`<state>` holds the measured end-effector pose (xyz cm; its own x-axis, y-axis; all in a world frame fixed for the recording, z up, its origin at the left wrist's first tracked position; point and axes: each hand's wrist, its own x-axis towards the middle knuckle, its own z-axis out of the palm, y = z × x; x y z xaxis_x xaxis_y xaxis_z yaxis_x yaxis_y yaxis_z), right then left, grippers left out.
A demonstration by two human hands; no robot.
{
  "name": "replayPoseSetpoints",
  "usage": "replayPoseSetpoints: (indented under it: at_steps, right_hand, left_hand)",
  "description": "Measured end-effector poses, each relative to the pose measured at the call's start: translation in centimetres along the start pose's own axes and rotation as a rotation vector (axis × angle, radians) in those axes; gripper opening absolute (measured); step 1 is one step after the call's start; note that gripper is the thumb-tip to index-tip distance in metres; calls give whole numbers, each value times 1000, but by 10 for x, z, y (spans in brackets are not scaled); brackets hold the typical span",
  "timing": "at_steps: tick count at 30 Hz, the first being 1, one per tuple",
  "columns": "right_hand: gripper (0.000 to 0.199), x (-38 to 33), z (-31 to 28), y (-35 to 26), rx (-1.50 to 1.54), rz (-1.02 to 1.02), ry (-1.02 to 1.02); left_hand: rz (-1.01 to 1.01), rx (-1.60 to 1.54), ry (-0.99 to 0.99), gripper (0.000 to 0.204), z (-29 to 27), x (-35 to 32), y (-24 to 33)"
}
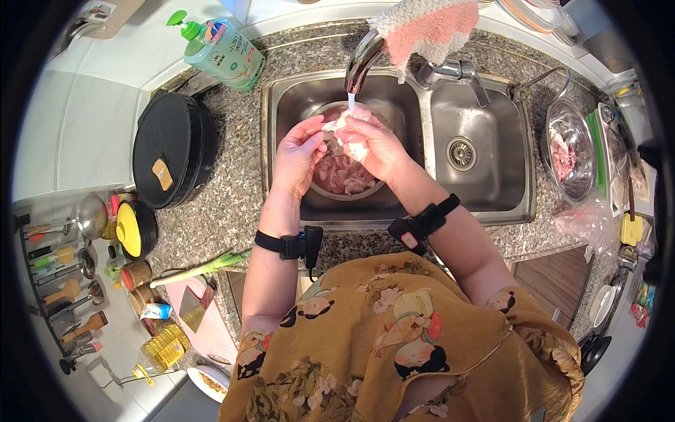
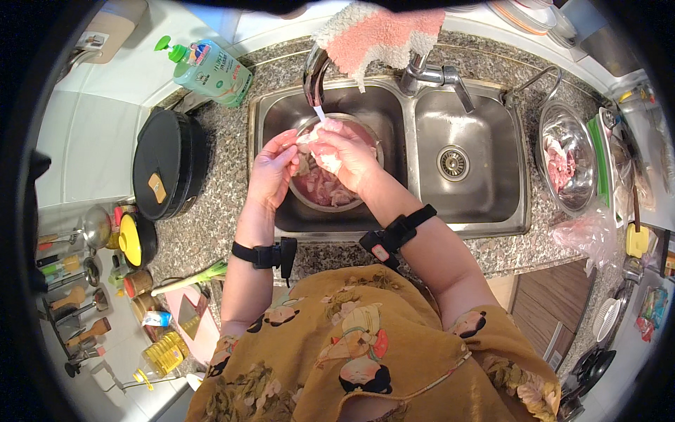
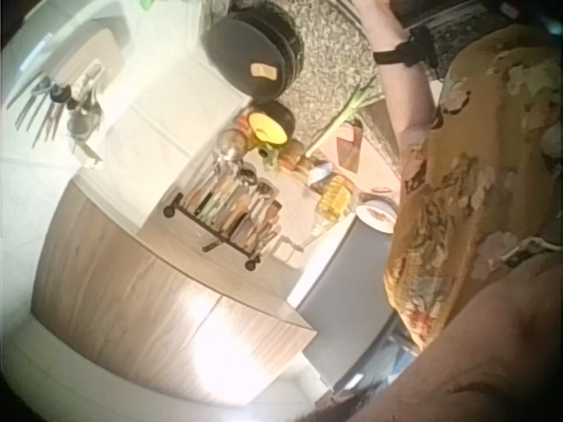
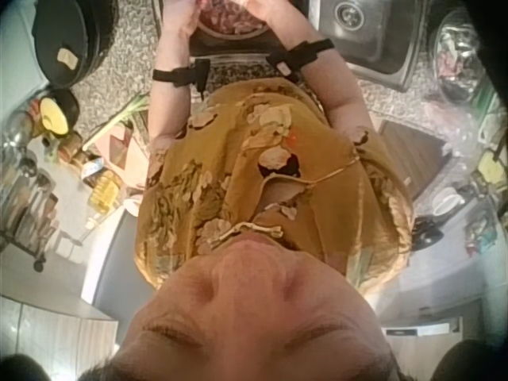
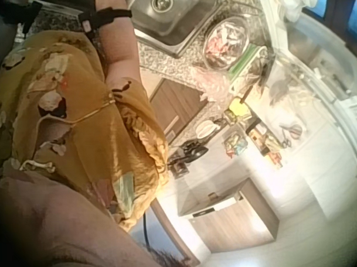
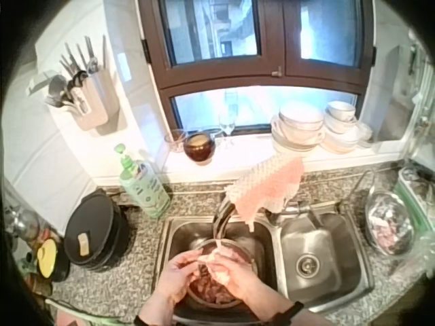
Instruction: The person washes pieces of raw meat by hand in a metal bowl under running tap water in a kitchen sink. They repeatedly rinse and separate the meat pieces, occasionally retrieving a second bowl from a cabinet and placing it nearby.
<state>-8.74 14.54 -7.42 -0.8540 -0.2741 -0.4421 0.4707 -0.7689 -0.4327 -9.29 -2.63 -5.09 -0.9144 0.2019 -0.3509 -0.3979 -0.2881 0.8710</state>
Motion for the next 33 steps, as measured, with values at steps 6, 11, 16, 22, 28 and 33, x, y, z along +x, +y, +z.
replayPoseSetpoints:
  at_steps: [6, 11, 16, 22, 28, 33]
  right_hand:
    - [27, -37, 5, -30, -30, -79, -41]
    - [23, -104, -9, -74, -85, -214, 36]
    - [11, -183, -64, -159, -235, -537, 57]
    - [18, -257, -170, -274, -488, -935, 769]
    - [38, -246, -221, -298, -459, -717, 991]
    - [22, -175, -156, -236, -625, -972, 901]
  left_hand:
    - [-190, -345, 96, 28, 1, 23, -12]
    - [-174, -56, -73, 31, 35, 60, -18]
    - [-123, 161, -24, 48, 64, 71, -20]
    - [-148, 22, 27, 43, 53, 75, -23]
    - [-58, -56, 106, 37, 13, 87, -48]
    - [-381, 186, 166, 31, -26, 81, -99]
